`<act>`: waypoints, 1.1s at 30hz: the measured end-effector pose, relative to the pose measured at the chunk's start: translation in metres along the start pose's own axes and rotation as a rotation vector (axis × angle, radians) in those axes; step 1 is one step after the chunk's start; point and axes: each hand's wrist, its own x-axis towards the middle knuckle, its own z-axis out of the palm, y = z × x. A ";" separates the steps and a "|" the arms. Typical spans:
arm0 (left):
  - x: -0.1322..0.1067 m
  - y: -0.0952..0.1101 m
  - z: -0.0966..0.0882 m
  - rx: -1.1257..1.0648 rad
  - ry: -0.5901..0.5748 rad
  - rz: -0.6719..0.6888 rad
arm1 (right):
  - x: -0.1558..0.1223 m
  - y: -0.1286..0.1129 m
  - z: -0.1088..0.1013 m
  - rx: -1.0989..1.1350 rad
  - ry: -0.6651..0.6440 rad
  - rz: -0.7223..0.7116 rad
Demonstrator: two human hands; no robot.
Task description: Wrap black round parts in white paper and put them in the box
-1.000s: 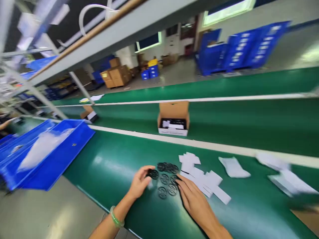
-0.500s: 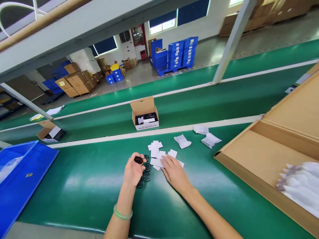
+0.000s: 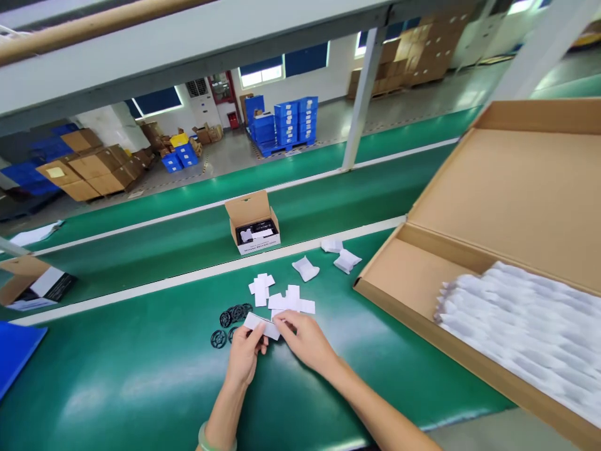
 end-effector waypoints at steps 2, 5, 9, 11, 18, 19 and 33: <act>0.000 0.002 0.001 -0.044 0.018 -0.012 | 0.013 0.011 -0.016 -0.232 0.148 -0.033; -0.002 0.005 0.003 -0.094 0.008 -0.042 | 0.041 0.041 -0.042 -0.545 0.325 0.024; -0.004 0.006 0.004 -0.079 -0.022 -0.057 | 0.067 0.072 -0.052 -0.513 0.386 0.193; -0.004 0.005 0.003 -0.062 -0.030 -0.042 | 0.069 0.078 -0.050 -0.415 0.409 0.201; -0.002 0.001 -0.003 0.108 -0.097 0.076 | 0.037 0.061 -0.046 0.078 0.293 0.238; -0.003 0.002 -0.002 0.142 -0.112 0.101 | 0.031 0.055 -0.045 0.231 0.261 0.261; -0.008 -0.008 -0.001 0.069 -0.187 0.089 | 0.021 0.058 -0.053 0.733 0.482 0.393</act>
